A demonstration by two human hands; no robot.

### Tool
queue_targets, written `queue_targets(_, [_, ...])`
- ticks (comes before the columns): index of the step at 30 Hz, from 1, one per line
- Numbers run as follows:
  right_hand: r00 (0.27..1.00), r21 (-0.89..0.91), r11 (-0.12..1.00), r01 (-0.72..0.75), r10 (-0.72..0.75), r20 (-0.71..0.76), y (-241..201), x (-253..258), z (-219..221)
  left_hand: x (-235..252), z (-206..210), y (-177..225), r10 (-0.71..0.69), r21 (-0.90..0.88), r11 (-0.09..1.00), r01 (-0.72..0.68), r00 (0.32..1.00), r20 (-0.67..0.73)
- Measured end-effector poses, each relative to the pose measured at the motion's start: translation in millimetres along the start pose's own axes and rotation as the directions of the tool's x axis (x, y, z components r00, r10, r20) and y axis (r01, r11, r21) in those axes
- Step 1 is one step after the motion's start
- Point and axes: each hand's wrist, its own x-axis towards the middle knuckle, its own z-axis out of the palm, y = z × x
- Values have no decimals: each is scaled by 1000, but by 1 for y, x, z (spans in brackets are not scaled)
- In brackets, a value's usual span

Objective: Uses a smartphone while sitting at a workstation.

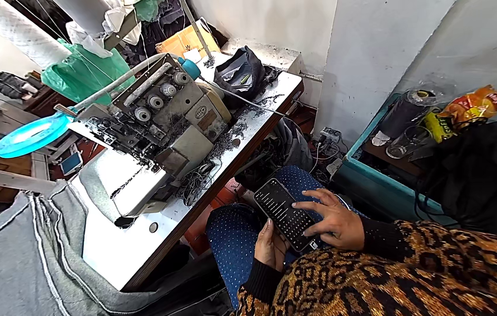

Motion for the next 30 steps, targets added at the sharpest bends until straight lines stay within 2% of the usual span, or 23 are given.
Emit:
queue_targets(2, [999,24,1000,-14,13,47,1,0,-2,1,0,0,1,5,1000,-1,1000,-1])
queue_targets(10, [966,-70,992,-107,87,-245,5,-4,4,1,0,0,0,-8,1000,0,1000,4])
queue_targets(22, [955,-118,978,-170,134,-265,5,-4,6,1,-1,-1,-3,-10,1000,3,1000,6])
queue_targets(28, [970,-115,978,-172,147,-195,5,-5,7,0,0,0,-3,-5,1000,3,1000,-4])
queue_targets(30, [980,-110,986,-129,109,-168,2,-2,7,1,0,0,-2,-5,1000,2,1000,-5])
